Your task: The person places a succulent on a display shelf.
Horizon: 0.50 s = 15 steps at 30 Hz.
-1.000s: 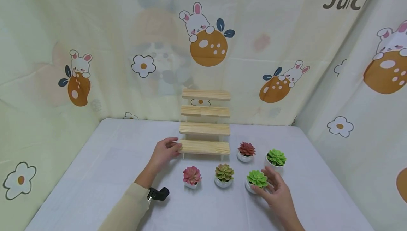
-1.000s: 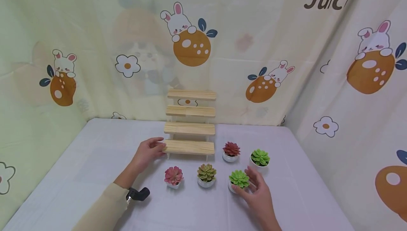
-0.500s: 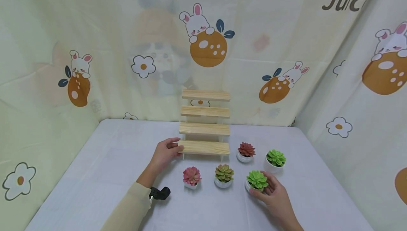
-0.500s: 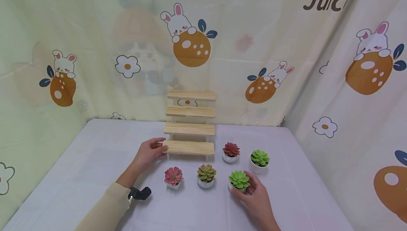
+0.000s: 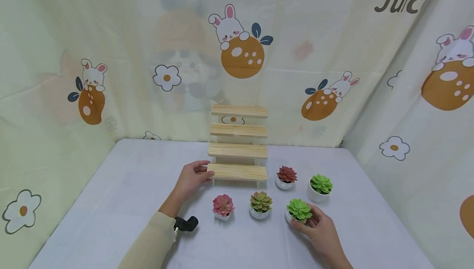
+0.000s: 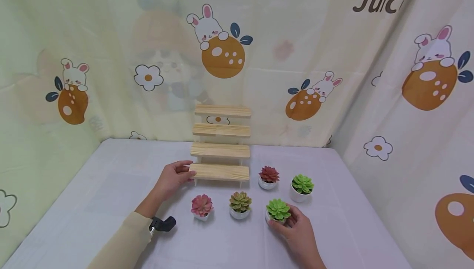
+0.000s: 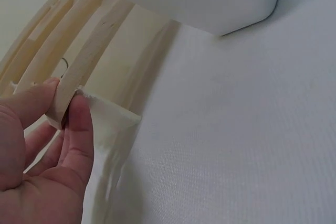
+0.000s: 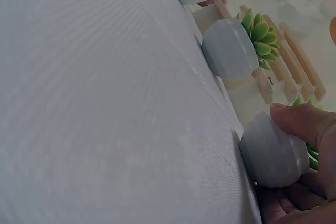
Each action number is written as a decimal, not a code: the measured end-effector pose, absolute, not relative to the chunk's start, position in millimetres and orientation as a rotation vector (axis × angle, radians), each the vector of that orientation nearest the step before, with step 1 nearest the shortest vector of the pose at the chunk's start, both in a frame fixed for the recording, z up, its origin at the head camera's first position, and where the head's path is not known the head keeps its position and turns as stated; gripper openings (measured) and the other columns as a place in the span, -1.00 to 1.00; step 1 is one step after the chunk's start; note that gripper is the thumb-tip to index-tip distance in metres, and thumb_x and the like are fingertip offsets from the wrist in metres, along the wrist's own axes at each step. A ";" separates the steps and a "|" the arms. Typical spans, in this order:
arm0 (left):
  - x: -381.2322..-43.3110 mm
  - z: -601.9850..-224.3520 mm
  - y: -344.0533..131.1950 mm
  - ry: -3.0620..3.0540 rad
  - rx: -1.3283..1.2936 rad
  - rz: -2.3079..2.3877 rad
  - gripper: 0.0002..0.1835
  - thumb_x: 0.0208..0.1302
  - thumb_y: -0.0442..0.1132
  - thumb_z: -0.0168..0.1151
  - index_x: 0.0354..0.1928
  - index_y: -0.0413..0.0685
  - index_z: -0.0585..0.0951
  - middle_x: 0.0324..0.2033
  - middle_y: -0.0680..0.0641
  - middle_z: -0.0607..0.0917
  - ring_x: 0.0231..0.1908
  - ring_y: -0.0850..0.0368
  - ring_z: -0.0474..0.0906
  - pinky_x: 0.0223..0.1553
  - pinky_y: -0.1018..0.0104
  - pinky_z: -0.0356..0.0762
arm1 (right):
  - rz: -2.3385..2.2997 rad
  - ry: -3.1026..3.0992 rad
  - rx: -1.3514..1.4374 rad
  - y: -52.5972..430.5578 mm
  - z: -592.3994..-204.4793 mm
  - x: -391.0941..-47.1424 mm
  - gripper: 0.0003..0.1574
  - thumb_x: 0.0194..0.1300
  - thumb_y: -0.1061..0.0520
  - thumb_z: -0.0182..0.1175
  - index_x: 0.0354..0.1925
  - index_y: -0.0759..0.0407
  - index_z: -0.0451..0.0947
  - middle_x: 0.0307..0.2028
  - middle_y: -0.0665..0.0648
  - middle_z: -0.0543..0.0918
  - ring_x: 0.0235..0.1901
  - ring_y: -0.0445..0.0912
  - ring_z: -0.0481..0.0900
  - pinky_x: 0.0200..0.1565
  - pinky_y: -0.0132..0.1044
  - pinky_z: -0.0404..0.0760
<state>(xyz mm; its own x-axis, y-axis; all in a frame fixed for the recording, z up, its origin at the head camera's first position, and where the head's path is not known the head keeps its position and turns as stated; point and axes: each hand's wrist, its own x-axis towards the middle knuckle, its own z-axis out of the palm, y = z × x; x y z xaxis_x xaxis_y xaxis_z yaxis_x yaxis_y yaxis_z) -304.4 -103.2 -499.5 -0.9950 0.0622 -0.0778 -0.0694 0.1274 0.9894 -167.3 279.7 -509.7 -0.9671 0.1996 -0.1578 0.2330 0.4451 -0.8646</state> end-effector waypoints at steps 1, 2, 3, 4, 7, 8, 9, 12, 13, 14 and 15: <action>-304.5 -499.1 -103.1 2.279 -0.009 2.011 -0.45 0.27 -0.32 0.44 0.30 -0.18 0.56 0.00 -0.28 0.72 -0.19 0.08 0.76 -0.10 0.19 0.81 | -1.590 2.644 0.404 279.6 -509.6 -167.3 0.12 0.07 -0.12 0.59 0.43 0.29 0.33 0.36 0.37 0.49 0.37 0.18 0.49 0.22 -0.29 0.66; -304.6 -498.9 -103.2 2.277 -0.019 2.008 -0.46 0.27 -0.32 0.45 0.29 -0.17 0.57 0.00 -0.27 0.72 -0.20 0.08 0.76 -0.11 0.19 0.81 | -1.592 2.646 0.404 279.4 -509.6 -167.3 0.12 0.07 -0.12 0.59 0.43 0.30 0.33 0.36 0.38 0.49 0.37 0.18 0.49 0.22 -0.28 0.66; -304.6 -498.7 -103.2 2.281 -0.018 2.006 -0.46 0.27 -0.32 0.44 0.29 -0.18 0.57 0.00 -0.28 0.72 -0.20 0.08 0.75 -0.10 0.19 0.81 | -1.595 2.646 0.406 279.2 -509.5 -167.4 0.12 0.07 -0.12 0.59 0.42 0.30 0.33 0.36 0.38 0.49 0.36 0.18 0.49 0.22 -0.29 0.66; -304.8 -498.7 -103.1 2.281 -0.020 2.006 -0.46 0.27 -0.32 0.44 0.29 -0.18 0.57 0.00 -0.28 0.72 -0.20 0.08 0.75 -0.10 0.19 0.81 | -1.599 2.645 0.413 278.8 -509.3 -167.5 0.12 0.07 -0.12 0.59 0.42 0.30 0.34 0.36 0.37 0.49 0.36 0.18 0.49 0.22 -0.29 0.66; -305.8 -498.4 -102.9 2.267 -0.030 2.014 -0.47 0.27 -0.34 0.44 0.28 -0.19 0.58 0.00 -0.29 0.71 -0.20 0.08 0.75 -0.09 0.17 0.81 | -1.603 2.650 0.425 277.6 -508.0 -167.7 0.11 0.06 -0.11 0.60 0.41 0.31 0.35 0.36 0.38 0.49 0.35 0.18 0.50 0.22 -0.28 0.67; -305.9 -498.3 -102.9 2.266 -0.031 2.015 -0.47 0.27 -0.35 0.44 0.28 -0.20 0.58 -0.01 -0.29 0.71 -0.21 0.08 0.75 -0.09 0.16 0.81 | -1.606 2.651 0.425 277.3 -507.7 -167.7 0.10 0.06 -0.10 0.60 0.41 0.32 0.35 0.36 0.38 0.49 0.35 0.18 0.50 0.21 -0.27 0.67; -306.2 -498.0 -102.6 2.263 -0.032 2.016 -0.47 0.27 -0.35 0.44 0.28 -0.20 0.58 -0.01 -0.30 0.71 -0.21 0.09 0.75 -0.09 0.15 0.81 | -1.609 2.651 0.430 277.1 -507.5 -167.6 0.10 0.06 -0.10 0.60 0.41 0.31 0.36 0.36 0.38 0.49 0.35 0.18 0.51 0.22 -0.27 0.67; -305.0 -496.1 -102.4 2.267 -0.044 2.011 -0.49 0.27 -0.35 0.43 0.26 -0.21 0.59 -0.03 -0.29 0.71 -0.24 0.10 0.74 -0.09 0.15 0.81 | -1.619 2.649 0.439 277.1 -506.8 -167.5 0.09 0.07 -0.08 0.60 0.41 0.31 0.36 0.36 0.38 0.49 0.35 0.18 0.51 0.21 -0.28 0.67; -304.8 -496.1 -102.1 2.268 -0.047 2.010 -0.50 0.27 -0.36 0.43 0.26 -0.21 0.59 -0.04 -0.29 0.71 -0.24 0.10 0.74 -0.09 0.15 0.81 | -1.618 2.651 0.440 277.4 -506.9 -167.6 0.08 0.07 -0.08 0.60 0.41 0.30 0.36 0.36 0.38 0.49 0.35 0.17 0.51 0.21 -0.28 0.67; -304.6 -496.2 -102.1 2.272 -0.049 2.005 -0.50 0.27 -0.35 0.43 0.26 -0.21 0.60 -0.05 -0.28 0.71 -0.25 0.10 0.74 -0.09 0.15 0.81 | -1.619 2.652 0.441 277.7 -507.0 -167.8 0.08 0.07 -0.08 0.60 0.41 0.30 0.36 0.36 0.37 0.49 0.34 0.16 0.52 0.20 -0.28 0.67; -304.5 -495.9 -101.9 2.274 -0.054 2.002 -0.50 0.27 -0.35 0.43 0.25 -0.20 0.60 -0.05 -0.27 0.71 -0.26 0.11 0.74 -0.09 0.15 0.81 | -1.613 2.660 0.440 278.2 -507.4 -168.0 0.08 0.07 -0.08 0.60 0.41 0.29 0.37 0.36 0.37 0.50 0.34 0.16 0.52 0.20 -0.29 0.68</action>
<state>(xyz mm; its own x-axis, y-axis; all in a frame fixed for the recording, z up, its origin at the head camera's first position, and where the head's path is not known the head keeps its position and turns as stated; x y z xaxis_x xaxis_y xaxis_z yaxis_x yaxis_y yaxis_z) -304.5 -101.9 -495.9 -0.9932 0.0468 -0.1070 -0.1002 0.1287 0.9866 -168.0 278.2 -507.4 -0.9607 0.2373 -0.1440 0.2374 0.4334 -0.8694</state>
